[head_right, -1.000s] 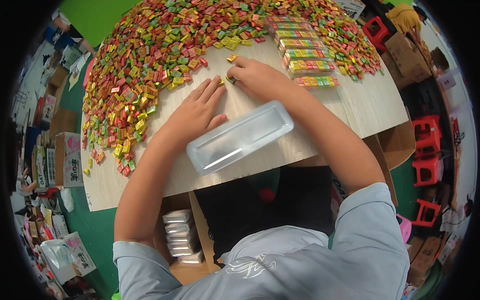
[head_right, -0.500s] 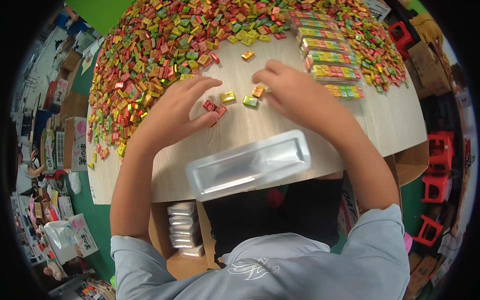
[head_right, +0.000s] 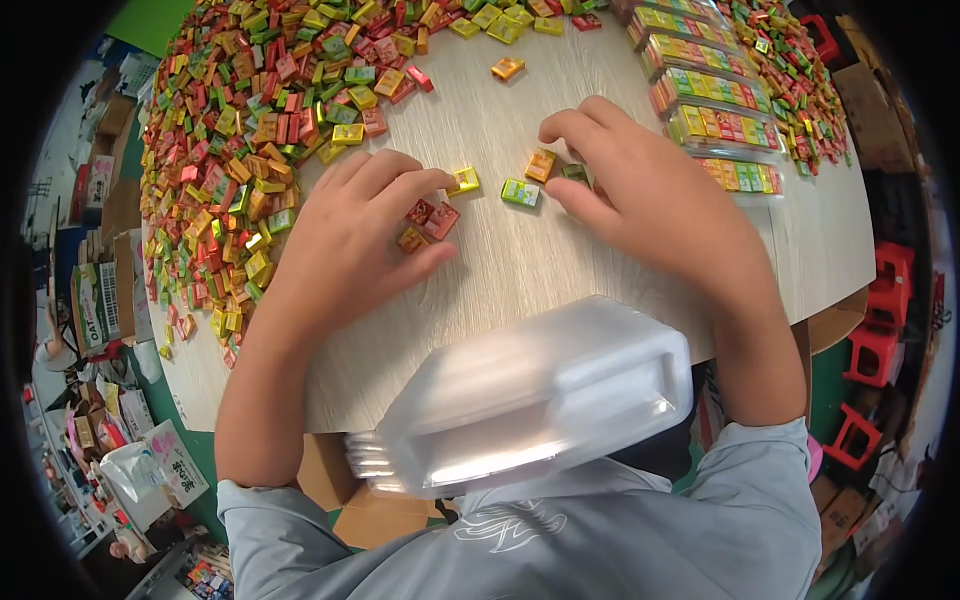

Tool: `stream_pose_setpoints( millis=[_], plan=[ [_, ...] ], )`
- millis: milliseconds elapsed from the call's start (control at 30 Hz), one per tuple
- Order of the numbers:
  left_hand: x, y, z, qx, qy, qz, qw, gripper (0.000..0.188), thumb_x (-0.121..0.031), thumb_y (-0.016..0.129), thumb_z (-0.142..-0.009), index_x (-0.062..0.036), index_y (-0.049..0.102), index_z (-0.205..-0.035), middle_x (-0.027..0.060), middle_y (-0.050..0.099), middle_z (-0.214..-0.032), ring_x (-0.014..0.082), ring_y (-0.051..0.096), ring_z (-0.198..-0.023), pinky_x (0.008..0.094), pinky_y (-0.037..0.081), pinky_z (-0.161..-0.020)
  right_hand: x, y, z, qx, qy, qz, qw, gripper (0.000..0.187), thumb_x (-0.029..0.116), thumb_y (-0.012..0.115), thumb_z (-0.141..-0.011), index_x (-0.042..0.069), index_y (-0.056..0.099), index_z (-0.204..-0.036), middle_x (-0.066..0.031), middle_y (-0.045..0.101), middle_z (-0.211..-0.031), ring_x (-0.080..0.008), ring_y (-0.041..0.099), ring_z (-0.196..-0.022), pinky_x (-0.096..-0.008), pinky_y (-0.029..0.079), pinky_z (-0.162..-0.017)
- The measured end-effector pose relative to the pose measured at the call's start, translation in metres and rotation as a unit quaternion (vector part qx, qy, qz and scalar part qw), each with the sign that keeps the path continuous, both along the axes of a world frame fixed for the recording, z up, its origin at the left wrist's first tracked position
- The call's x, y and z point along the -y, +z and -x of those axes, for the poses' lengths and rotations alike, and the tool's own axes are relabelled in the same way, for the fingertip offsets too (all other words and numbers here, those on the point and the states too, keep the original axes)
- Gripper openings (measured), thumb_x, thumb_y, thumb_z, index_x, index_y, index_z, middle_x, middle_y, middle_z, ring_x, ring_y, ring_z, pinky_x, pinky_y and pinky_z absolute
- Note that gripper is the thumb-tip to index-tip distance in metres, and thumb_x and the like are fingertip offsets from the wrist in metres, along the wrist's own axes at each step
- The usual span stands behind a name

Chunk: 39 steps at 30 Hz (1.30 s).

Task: Packing small colored toy boxes into plastic containers at a desk.

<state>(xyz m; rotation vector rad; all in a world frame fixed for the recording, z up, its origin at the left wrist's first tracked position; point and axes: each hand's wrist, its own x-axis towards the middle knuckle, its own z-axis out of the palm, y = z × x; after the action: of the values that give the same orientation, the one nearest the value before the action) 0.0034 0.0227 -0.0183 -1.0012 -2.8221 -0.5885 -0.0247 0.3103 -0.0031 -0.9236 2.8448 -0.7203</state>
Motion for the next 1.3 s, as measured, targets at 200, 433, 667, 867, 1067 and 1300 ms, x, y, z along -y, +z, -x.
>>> stream_pose_setpoints(
  millis=[200,433,667,867,1067,1300],
  plan=[
    [-0.006,-0.002,-0.003,0.003,-0.033,-0.020,0.999,0.043,-0.026,0.081,-0.085,-0.0098,0.070,-0.122,0.0087,0.066,-0.115,0.0308,0.062,-0.106,0.0444,0.051,-0.096,0.000,-0.003,0.005,0.019,0.024,-0.015,0.999,0.028,0.008,0.066,-0.096,0.005,0.062,-0.123,-0.0081,0.058,-0.114,-0.0220,0.062,-0.085,-0.0336,0.054,-0.077],
    [-0.007,-0.002,-0.004,-0.006,-0.038,-0.020,0.999,0.041,-0.024,0.080,-0.086,-0.0096,0.071,-0.123,0.0076,0.066,-0.115,0.0294,0.062,-0.105,0.0445,0.050,-0.097,-0.006,-0.005,0.009,-0.018,0.048,-0.019,0.999,0.026,0.001,0.067,-0.092,0.004,0.065,-0.118,-0.0116,0.061,-0.112,-0.0303,0.067,-0.095,-0.0371,0.054,-0.080],
    [-0.012,-0.003,-0.007,-0.009,-0.047,-0.025,0.999,0.039,-0.022,0.081,-0.084,-0.0090,0.073,-0.120,0.0071,0.068,-0.111,0.0294,0.062,-0.106,0.0441,0.050,-0.095,-0.004,-0.006,0.003,-0.025,0.043,-0.028,0.998,0.026,0.002,0.069,-0.093,0.004,0.065,-0.119,-0.0114,0.061,-0.111,-0.0312,0.067,-0.096,-0.0386,0.053,-0.083],
    [-0.015,-0.001,-0.010,0.003,-0.063,-0.043,0.997,0.041,-0.020,0.082,-0.081,-0.0077,0.073,-0.120,0.0075,0.068,-0.111,0.0302,0.062,-0.105,0.0445,0.050,-0.095,-0.002,-0.005,-0.003,0.001,0.000,-0.017,1.000,0.028,0.007,0.071,-0.095,0.006,0.065,-0.122,-0.0103,0.060,-0.108,-0.0278,0.064,-0.089,-0.0364,0.052,-0.078],
    [-0.011,0.000,-0.010,0.012,-0.068,-0.044,0.997,0.041,-0.020,0.082,-0.081,-0.0073,0.073,-0.119,0.0077,0.068,-0.113,0.0306,0.062,-0.105,0.0444,0.050,-0.095,0.004,-0.002,-0.006,0.022,0.012,-0.030,0.999,0.028,0.013,0.073,-0.095,0.007,0.066,-0.122,-0.0087,0.060,-0.106,-0.0249,0.064,-0.086,-0.0356,0.053,-0.076],
    [-0.003,0.005,-0.008,0.006,-0.048,-0.019,0.999,0.040,-0.020,0.083,-0.081,-0.0080,0.074,-0.118,0.0077,0.068,-0.113,0.0312,0.061,-0.107,0.0447,0.049,-0.096,0.004,-0.006,-0.002,-0.005,0.006,-0.019,1.000,0.020,0.014,0.072,-0.097,0.007,0.070,-0.116,-0.0081,0.061,-0.106,-0.0244,0.064,-0.089,-0.0340,0.053,-0.078]
  ],
)
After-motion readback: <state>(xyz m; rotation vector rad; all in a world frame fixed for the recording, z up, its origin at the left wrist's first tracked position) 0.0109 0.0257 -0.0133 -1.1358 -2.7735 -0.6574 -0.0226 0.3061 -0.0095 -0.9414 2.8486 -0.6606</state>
